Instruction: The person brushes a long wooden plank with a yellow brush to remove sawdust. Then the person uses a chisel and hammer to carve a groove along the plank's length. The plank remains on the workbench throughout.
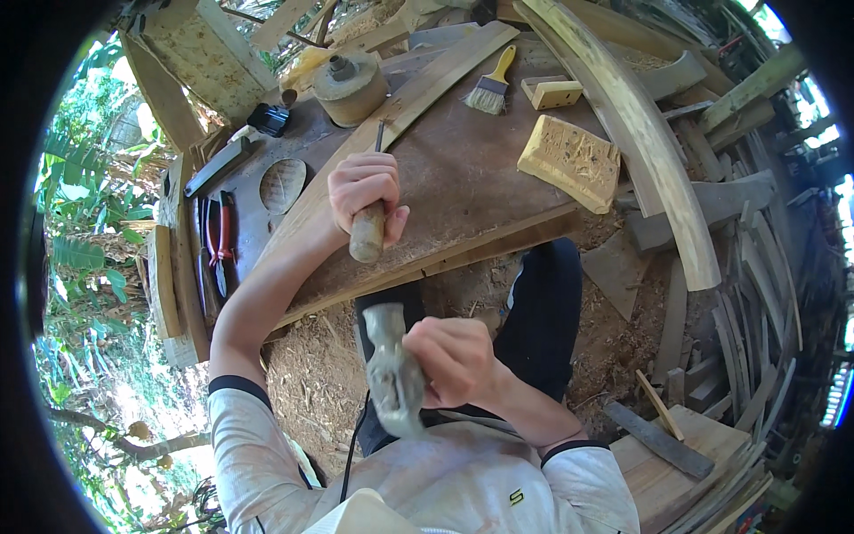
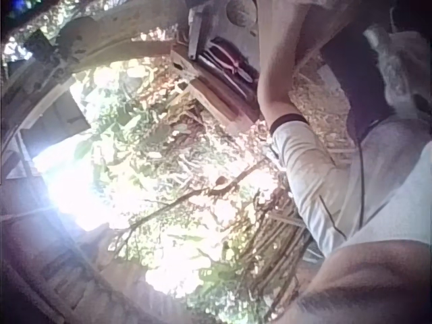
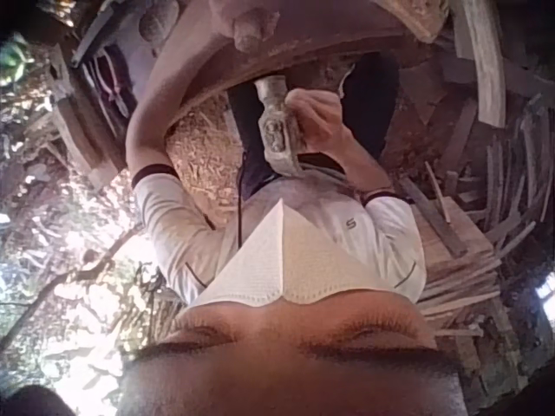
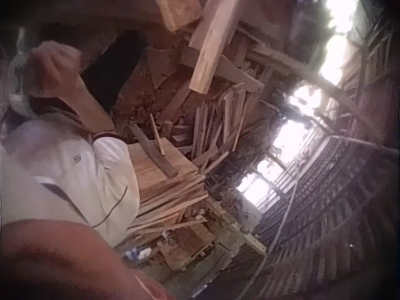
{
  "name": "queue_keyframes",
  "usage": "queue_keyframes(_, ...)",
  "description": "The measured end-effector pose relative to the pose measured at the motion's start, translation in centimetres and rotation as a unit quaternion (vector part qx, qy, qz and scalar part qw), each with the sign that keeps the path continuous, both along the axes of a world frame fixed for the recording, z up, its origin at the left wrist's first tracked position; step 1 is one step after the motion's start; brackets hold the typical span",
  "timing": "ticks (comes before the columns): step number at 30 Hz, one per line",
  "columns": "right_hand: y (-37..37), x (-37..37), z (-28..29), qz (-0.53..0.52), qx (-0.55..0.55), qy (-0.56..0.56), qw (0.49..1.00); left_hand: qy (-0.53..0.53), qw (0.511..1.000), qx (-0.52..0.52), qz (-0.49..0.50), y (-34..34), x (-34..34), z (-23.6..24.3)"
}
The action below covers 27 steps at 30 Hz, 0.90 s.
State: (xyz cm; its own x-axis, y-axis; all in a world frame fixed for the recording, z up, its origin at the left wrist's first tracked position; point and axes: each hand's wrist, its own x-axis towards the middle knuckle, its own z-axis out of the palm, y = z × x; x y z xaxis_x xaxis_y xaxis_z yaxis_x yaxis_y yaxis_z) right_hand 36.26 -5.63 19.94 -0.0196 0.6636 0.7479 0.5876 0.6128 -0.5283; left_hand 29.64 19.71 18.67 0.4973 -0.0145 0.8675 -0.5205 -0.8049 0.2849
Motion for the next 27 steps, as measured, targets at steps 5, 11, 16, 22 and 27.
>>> queue_keyframes(5, 0.8, 0.0, -0.7, 0.019, -0.045, -0.003, 0.999, -0.005, 1.000, 0.017, -0.009, -0.2, 0.4, -0.2)
queue_keyframes(11, 0.7, 0.2, -2.3, 0.041, 0.011, 0.003, 0.999, -0.009, 0.999, 0.040, -0.009, 0.0, 0.7, -0.7)
queue_keyframes(16, 1.2, 0.6, -2.1, 0.038, -0.043, -0.006, 0.998, 0.004, 0.999, 0.054, -0.007, -0.2, 0.7, -0.8)
queue_keyframes(22, 1.1, 1.2, -3.7, 0.019, -0.073, 0.008, 0.997, 0.018, 0.997, 0.072, -0.026, 0.2, 0.8, -1.2)
queue_keyframes(27, 1.3, 1.5, -3.8, 0.025, -0.054, 0.039, 0.997, 0.035, 0.996, 0.083, -0.027, 0.2, 0.9, -1.4)
